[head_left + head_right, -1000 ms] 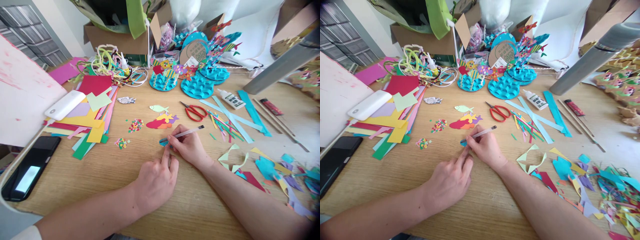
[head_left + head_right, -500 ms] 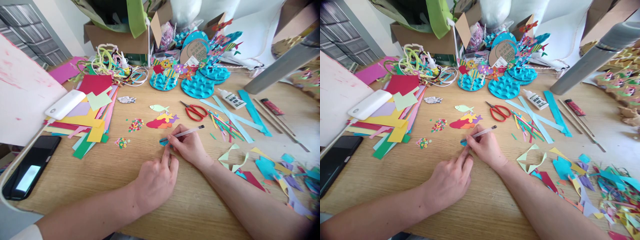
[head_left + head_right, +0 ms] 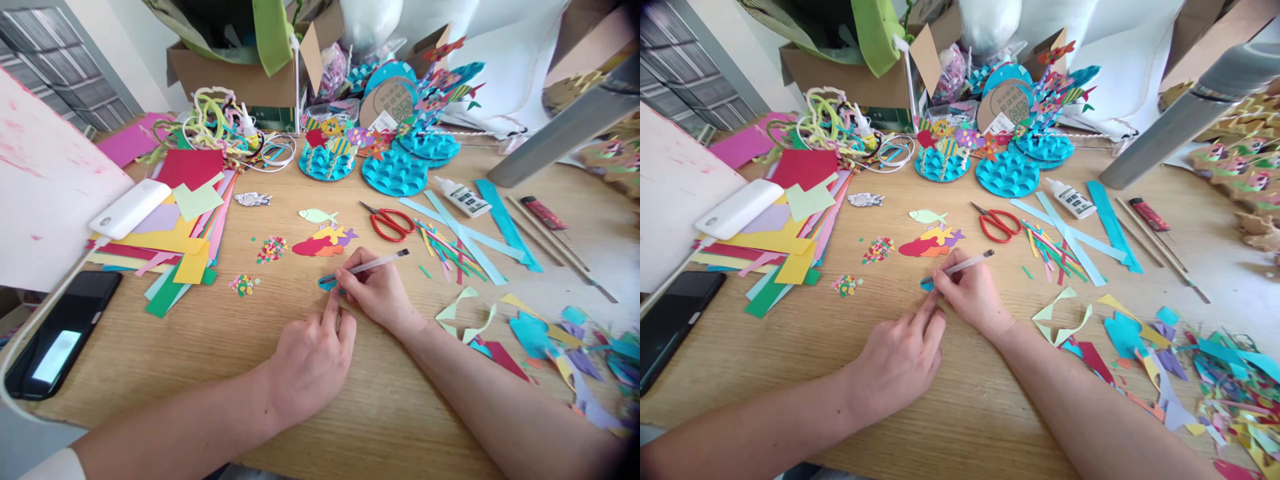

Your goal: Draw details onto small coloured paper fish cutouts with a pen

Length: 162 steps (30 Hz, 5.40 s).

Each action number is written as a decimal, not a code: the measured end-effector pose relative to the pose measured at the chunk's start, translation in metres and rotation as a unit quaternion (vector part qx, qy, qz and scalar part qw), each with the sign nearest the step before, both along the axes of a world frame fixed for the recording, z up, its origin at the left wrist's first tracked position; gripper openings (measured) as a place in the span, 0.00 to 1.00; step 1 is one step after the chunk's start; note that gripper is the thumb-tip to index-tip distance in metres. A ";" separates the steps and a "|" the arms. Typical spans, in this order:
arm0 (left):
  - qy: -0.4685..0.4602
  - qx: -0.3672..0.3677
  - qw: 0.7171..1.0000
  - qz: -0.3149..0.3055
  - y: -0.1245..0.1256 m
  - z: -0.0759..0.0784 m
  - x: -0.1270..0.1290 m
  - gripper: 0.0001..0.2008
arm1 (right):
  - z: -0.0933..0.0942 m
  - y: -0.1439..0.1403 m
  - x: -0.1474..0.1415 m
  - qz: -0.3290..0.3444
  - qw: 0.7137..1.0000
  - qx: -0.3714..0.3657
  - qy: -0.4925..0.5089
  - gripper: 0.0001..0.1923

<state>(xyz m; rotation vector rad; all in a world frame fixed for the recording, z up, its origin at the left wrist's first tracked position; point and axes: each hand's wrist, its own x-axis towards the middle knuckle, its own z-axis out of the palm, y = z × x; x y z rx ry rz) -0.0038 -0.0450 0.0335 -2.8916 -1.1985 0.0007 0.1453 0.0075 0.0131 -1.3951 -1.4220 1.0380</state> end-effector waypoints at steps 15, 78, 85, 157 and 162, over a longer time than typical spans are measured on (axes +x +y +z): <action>-0.035 0.042 0.998 -0.018 0.000 -0.004 0.001 0.13 | -0.003 0.001 0.001 -0.002 1.000 -0.012 0.011 0.10; -0.036 0.047 0.998 -0.015 0.000 -0.009 0.000 0.15 | -0.002 0.000 0.000 0.001 1.000 -0.008 0.013 0.09; -0.032 0.047 0.998 -0.018 0.000 -0.008 -0.001 0.14 | -0.003 0.000 0.001 0.005 1.000 -0.003 0.010 0.09; -0.031 0.046 0.998 -0.019 0.000 -0.006 -0.001 0.13 | -0.001 0.001 0.000 -0.022 1.000 -0.013 -0.003 0.10; -0.032 0.047 0.998 -0.016 0.000 -0.007 0.000 0.13 | -0.002 0.000 0.000 -0.022 1.000 -0.013 0.012 0.10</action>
